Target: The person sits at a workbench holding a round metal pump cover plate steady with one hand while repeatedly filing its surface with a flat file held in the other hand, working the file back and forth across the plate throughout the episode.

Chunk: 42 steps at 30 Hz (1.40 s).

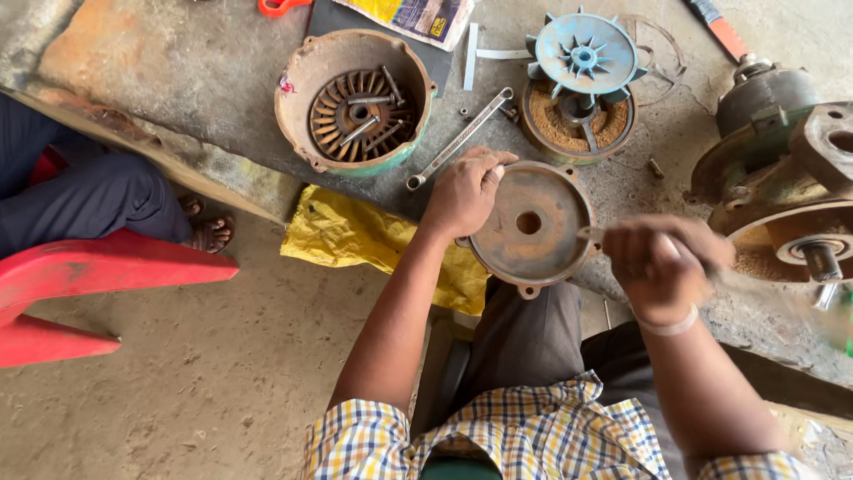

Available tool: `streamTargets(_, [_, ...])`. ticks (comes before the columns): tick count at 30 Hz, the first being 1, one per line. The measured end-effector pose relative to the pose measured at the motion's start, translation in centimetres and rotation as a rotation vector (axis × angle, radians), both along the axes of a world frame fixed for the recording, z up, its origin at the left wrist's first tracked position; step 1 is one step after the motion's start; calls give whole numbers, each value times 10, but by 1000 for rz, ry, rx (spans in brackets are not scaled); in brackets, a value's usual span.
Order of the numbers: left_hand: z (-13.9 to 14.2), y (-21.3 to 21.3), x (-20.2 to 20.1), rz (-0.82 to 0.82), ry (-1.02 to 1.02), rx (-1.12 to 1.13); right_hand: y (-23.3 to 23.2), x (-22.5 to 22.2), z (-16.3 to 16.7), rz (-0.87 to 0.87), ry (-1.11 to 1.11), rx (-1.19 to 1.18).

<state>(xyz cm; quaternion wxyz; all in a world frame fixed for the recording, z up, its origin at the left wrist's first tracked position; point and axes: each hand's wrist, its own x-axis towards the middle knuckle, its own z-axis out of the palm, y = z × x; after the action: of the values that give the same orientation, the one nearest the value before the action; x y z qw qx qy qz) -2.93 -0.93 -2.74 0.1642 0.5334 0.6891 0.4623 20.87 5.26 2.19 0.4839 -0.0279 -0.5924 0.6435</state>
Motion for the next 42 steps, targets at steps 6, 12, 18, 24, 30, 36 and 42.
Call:
streamTargets(6, [-1,-1,-1,11,-7,-18,-7,1,3,-78,-57,37])
streamTargets(12, [-5,3,-4,-10,12,58,-12,-2,20,-483,-464,556])
streamTargets(18, [-14,5,-7,-19,26,68,9,-6,-11,-365,-369,569])
streamTargets(24, [-23,10,-7,-2,39,39,25,-6,-36,-608,-287,762])
streamTargets(30, [-24,12,-8,63,20,60,18,8,-29,47,42,-224])
streamTargets(36, [-13,-16,17,247,102,-59,30,24,-30,-51,136,-323])
streamTargets(42, [1,-19,-4,242,151,-336,54,-15,-28,0,81,-413])
